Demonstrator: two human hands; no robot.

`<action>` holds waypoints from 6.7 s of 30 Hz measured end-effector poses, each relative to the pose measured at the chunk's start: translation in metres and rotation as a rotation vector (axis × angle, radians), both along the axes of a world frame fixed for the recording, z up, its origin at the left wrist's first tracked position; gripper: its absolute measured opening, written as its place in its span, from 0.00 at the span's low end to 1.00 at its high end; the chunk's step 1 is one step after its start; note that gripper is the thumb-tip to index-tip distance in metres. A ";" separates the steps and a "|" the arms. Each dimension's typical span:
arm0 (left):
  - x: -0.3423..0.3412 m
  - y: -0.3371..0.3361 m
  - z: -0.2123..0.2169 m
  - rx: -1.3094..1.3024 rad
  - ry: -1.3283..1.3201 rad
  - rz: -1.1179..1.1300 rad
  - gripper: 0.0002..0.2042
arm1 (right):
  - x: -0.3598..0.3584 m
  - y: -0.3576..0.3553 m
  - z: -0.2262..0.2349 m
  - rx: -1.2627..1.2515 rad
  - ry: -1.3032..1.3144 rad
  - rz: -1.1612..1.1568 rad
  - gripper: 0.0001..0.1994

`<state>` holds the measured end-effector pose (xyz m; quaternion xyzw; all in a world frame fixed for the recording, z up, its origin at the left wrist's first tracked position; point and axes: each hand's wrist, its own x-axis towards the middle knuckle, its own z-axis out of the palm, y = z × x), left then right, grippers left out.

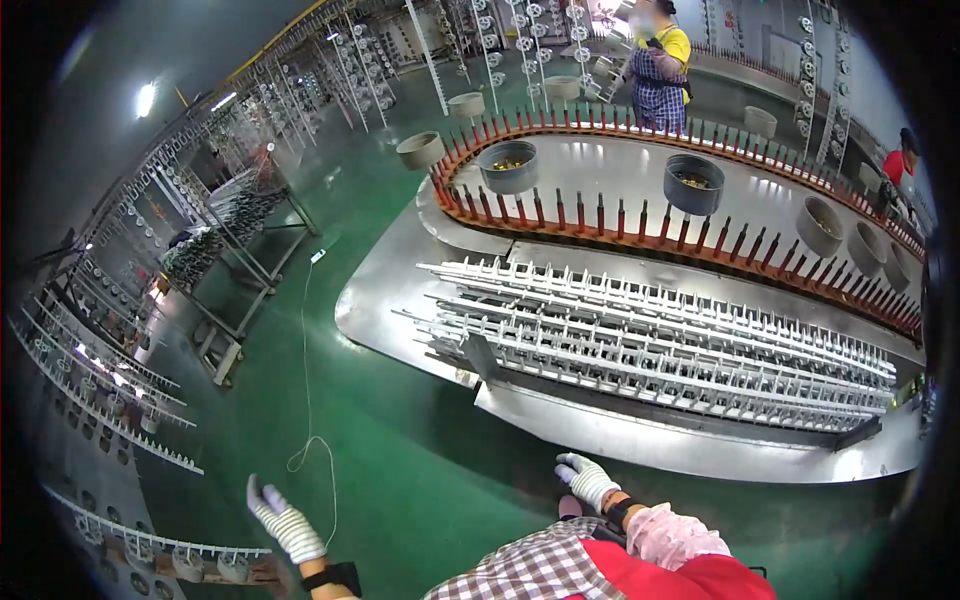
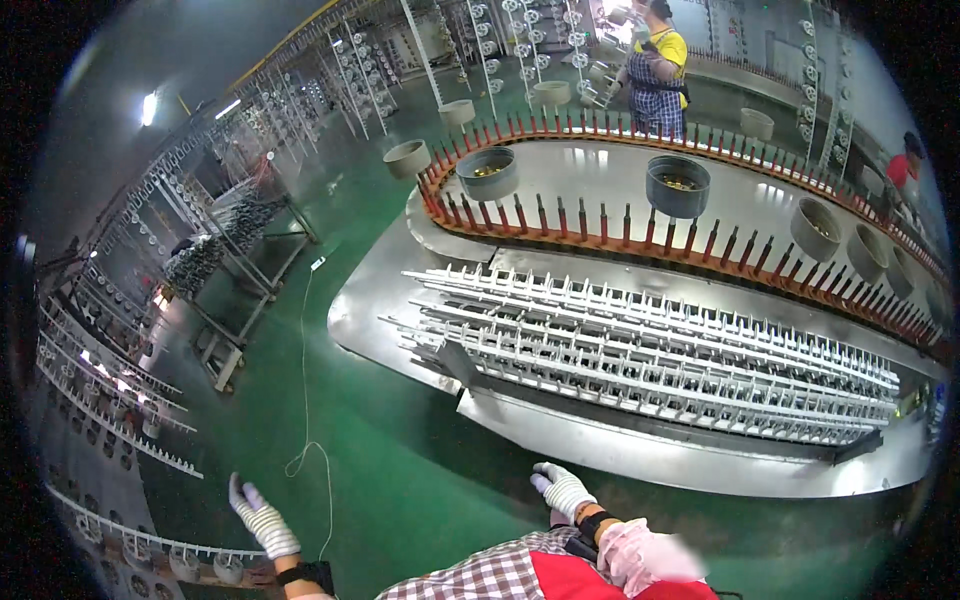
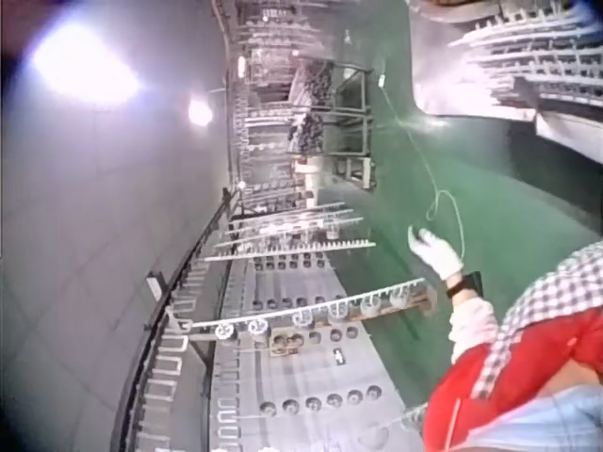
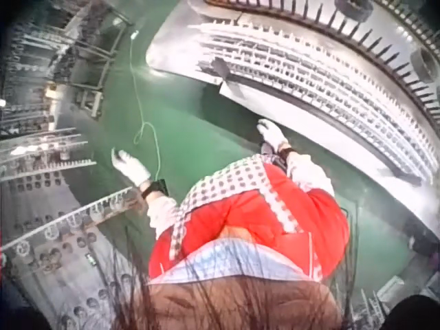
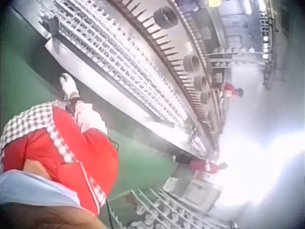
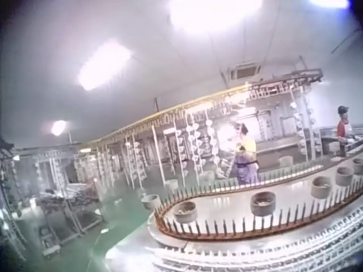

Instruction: The worker is sorting small components from a conveyor and loading them onto hanging industrial racks.

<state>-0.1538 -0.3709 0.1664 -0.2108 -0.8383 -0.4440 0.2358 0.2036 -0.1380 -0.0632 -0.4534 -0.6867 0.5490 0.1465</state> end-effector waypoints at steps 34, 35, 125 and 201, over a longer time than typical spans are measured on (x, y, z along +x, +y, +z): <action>-0.194 0.548 -0.152 -1.027 0.235 -1.035 0.16 | -0.064 -0.037 0.045 -0.233 0.019 -1.171 0.20; -0.180 0.543 -0.133 -1.091 0.231 -1.035 0.15 | -0.059 -0.032 0.040 -0.247 0.046 -1.186 0.21; 0.335 0.553 -0.029 -0.415 -0.356 -1.793 0.24 | 0.359 0.191 0.076 1.181 -0.440 -0.891 0.06; 0.337 0.365 -0.172 -0.818 -0.082 -1.117 0.15 | 0.365 0.351 0.152 0.482 -0.154 -0.629 0.21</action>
